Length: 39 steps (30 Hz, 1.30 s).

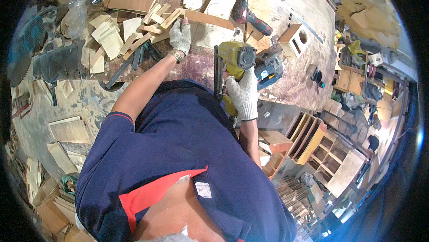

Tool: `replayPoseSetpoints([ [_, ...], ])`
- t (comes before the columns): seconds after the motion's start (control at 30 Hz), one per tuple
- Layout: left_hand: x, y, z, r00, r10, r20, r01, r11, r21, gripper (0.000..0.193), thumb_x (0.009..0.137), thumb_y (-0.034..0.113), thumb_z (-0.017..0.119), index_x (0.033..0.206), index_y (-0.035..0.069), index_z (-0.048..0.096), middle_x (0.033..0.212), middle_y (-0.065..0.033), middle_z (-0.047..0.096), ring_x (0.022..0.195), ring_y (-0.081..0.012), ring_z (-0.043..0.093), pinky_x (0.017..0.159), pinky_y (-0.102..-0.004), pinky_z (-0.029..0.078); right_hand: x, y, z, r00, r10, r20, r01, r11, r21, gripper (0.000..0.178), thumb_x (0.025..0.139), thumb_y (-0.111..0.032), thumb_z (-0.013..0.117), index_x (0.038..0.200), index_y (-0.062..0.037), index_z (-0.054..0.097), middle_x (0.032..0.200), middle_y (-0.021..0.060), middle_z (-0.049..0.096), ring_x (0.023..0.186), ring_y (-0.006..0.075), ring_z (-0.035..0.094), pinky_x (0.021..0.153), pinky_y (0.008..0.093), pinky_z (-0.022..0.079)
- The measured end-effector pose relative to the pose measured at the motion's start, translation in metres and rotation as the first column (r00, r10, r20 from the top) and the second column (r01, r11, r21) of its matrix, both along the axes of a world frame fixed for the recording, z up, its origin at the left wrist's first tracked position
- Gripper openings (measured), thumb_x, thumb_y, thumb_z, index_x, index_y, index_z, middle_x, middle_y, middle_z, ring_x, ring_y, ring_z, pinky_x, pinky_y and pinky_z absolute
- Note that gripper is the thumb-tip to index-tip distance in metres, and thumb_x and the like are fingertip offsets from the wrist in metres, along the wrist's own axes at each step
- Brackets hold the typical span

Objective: The person uses a pneumatic nail gun to fasten small wooden pieces into box-like structures on a cluttered workbench. They repeatedly pick up pieces, align them, and drive nails to join the parts.

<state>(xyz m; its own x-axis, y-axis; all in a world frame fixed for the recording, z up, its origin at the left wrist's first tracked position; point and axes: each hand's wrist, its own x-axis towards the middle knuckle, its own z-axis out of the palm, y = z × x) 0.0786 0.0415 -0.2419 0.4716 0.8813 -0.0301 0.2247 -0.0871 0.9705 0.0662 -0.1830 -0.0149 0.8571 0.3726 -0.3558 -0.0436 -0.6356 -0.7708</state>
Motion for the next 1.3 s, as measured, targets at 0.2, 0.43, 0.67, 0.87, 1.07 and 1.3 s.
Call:
replayPoseSetpoints([
  [0.2,-0.005,-0.006,-0.013,0.981,-0.049,0.188,0.067,0.993,-0.092,0.046,0.110,0.043,0.064,0.096,0.000,0.071,0.075,-0.0104,0.067,0.068,-0.0181,0.061,0.066,-0.0392,0.048,0.002,-0.006,-0.003,0.999,-0.047,0.023,0.047,0.999,-0.015,0.040,0.095,-0.012,0.077,0.131,-0.0018,0.061,0.094,0.0106,0.077,0.062,0.0144,0.068,0.056,0.0321,0.055],
  [0.43,-0.033,0.000,-0.053,0.953,-0.256,0.163,0.276,0.954,-0.117,0.041,0.108,0.037,0.070,0.102,-0.003,0.074,0.076,-0.0070,0.068,0.070,-0.0128,0.060,0.067,-0.0352,0.051,0.007,0.014,-0.002,0.997,0.074,0.034,-0.075,0.997,0.013,0.036,0.097,-0.004,0.073,0.130,0.0013,0.059,0.104,0.0097,0.076,0.060,0.0105,0.064,0.052,0.0269,0.052],
  [0.67,-0.034,-0.005,-0.072,0.932,-0.214,0.292,0.231,0.972,-0.027,0.039,0.106,0.034,0.073,0.097,-0.004,0.072,0.081,-0.0158,0.073,0.066,-0.0200,0.063,0.064,-0.0369,0.051,0.023,0.046,-0.006,0.987,0.157,-0.044,-0.157,0.988,0.000,0.039,0.097,-0.004,0.072,0.134,0.0028,0.060,0.112,0.0120,0.079,0.060,0.0098,0.065,0.053,0.0275,0.054],
  [0.87,-0.047,0.008,-0.070,0.881,-0.428,0.203,0.445,0.895,-0.043,0.039,0.107,0.030,0.072,0.114,-0.008,0.074,0.092,-0.0089,0.076,0.082,-0.0093,0.064,0.073,-0.0308,0.055,0.040,0.068,-0.013,0.962,0.232,-0.141,-0.238,0.971,-0.025,0.054,0.098,-0.016,0.075,0.143,-0.0006,0.051,0.096,0.0104,0.073,0.058,0.0113,0.066,0.053,0.0297,0.054],
  [1.07,-0.055,0.014,-0.052,0.809,-0.470,0.353,0.493,0.869,0.028,0.036,0.105,0.030,0.066,0.090,-0.003,0.064,0.079,-0.0204,0.062,0.071,-0.0332,0.061,0.070,-0.0430,0.050,0.034,0.083,-0.007,0.958,0.240,-0.157,-0.256,0.963,-0.088,0.038,0.098,-0.009,0.070,0.133,0.0034,0.060,0.103,0.0083,0.078,0.060,0.0095,0.063,0.057,0.0277,0.054],
  [1.3,-0.064,0.018,-0.052,0.771,-0.537,0.342,0.531,0.839,0.121,0.043,0.106,0.035,0.063,0.082,-0.001,0.059,0.073,-0.0194,0.054,0.067,-0.0357,0.056,0.068,-0.0445,0.046,0.028,0.090,-0.008,0.957,0.221,-0.185,-0.245,0.962,-0.118,0.038,0.098,-0.012,0.072,0.131,0.0037,0.062,0.105,0.0084,0.079,0.062,0.0087,0.063,0.057,0.0270,0.054],
])
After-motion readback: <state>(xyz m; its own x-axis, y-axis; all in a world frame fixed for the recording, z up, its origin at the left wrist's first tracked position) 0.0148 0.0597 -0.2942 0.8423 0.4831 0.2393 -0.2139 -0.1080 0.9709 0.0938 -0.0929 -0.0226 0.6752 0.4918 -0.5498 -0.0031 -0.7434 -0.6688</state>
